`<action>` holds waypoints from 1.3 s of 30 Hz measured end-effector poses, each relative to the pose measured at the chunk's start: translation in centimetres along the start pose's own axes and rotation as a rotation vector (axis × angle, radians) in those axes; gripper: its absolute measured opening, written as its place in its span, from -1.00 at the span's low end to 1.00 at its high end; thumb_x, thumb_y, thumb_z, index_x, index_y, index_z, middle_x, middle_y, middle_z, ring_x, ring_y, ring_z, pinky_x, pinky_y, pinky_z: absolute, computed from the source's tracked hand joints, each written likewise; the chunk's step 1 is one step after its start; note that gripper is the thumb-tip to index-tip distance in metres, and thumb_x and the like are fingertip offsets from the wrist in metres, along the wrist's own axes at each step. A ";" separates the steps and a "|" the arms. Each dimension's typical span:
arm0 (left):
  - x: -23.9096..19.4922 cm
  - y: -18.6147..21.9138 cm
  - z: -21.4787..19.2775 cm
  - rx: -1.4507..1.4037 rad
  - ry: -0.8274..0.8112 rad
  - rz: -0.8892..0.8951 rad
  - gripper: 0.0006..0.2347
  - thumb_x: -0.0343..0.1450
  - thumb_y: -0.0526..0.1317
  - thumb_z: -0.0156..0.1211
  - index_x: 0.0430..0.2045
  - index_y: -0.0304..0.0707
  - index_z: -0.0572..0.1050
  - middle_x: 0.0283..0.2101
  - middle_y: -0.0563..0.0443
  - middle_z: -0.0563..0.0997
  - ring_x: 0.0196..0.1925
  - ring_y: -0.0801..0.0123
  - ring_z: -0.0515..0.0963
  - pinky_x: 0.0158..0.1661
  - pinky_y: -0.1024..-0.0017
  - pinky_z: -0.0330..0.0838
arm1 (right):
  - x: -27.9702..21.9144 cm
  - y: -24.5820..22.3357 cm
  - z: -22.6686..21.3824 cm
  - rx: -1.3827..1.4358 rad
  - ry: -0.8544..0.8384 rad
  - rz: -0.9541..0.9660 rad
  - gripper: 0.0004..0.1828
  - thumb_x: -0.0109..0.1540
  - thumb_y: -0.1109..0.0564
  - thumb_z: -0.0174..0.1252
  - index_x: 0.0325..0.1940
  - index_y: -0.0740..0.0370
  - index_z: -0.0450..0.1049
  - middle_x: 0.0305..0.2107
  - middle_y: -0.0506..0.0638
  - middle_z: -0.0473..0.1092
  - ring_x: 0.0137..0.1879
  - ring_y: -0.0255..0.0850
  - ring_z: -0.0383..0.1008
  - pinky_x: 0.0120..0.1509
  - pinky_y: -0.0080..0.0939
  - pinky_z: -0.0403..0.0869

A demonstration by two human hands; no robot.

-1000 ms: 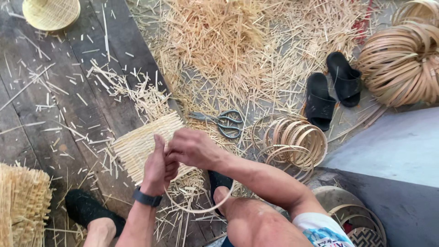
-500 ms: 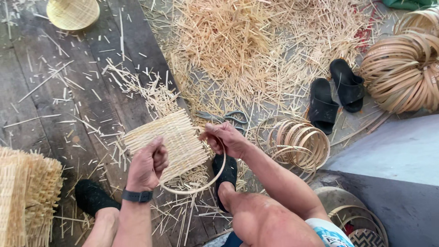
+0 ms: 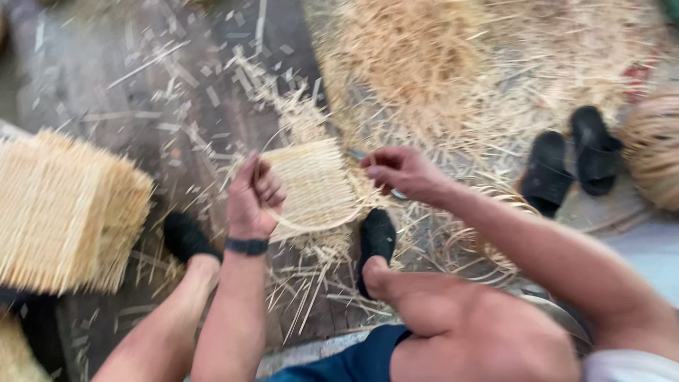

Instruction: The person sits on the floor and repeatedly places a circular wooden mold on a square woven bamboo mat, then uses shears to trim the excess bamboo around the mold. The finished circular plates are set aside, and the process is repeated with new mats.

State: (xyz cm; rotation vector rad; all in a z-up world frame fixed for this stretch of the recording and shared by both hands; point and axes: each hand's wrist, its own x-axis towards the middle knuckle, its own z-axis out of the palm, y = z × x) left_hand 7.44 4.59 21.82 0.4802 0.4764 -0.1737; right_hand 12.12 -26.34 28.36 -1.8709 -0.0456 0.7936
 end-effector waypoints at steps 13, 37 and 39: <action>4.6 -0.6 -12.4 0.751 0.405 0.318 -0.92 0.32 -0.34 0.34 -0.37 -0.29 0.62 -0.45 0.09 0.65 -0.48 0.53 0.57 -0.47 0.48 0.50 | 11.3 5.4 7.2 0.018 0.273 0.111 -0.71 0.22 0.20 0.31 -0.01 0.37 0.53 -0.39 0.04 0.54 -0.35 -0.29 0.54 -0.35 -0.33 0.57; 7.3 -4.2 -19.7 1.378 0.598 0.331 -0.83 0.15 -0.29 0.59 -0.49 -0.26 0.72 -0.48 -0.04 0.72 -0.46 0.41 0.67 -0.33 0.46 0.51 | 14.8 14.6 10.5 -0.382 0.439 -0.042 -0.80 0.08 0.22 0.47 -0.22 0.27 0.70 -0.46 0.13 0.58 -0.37 -0.19 0.56 -0.16 -0.21 0.51; 7.5 -4.1 -19.7 1.345 0.600 0.302 -0.84 0.14 -0.30 0.59 -0.50 -0.27 0.71 -0.48 -0.03 0.72 -0.46 0.42 0.67 -0.33 0.46 0.52 | 15.2 14.9 10.4 -0.325 0.459 -0.038 -0.80 0.06 0.23 0.46 -0.24 0.28 0.69 -0.45 0.10 0.59 -0.35 -0.21 0.58 -0.16 -0.22 0.52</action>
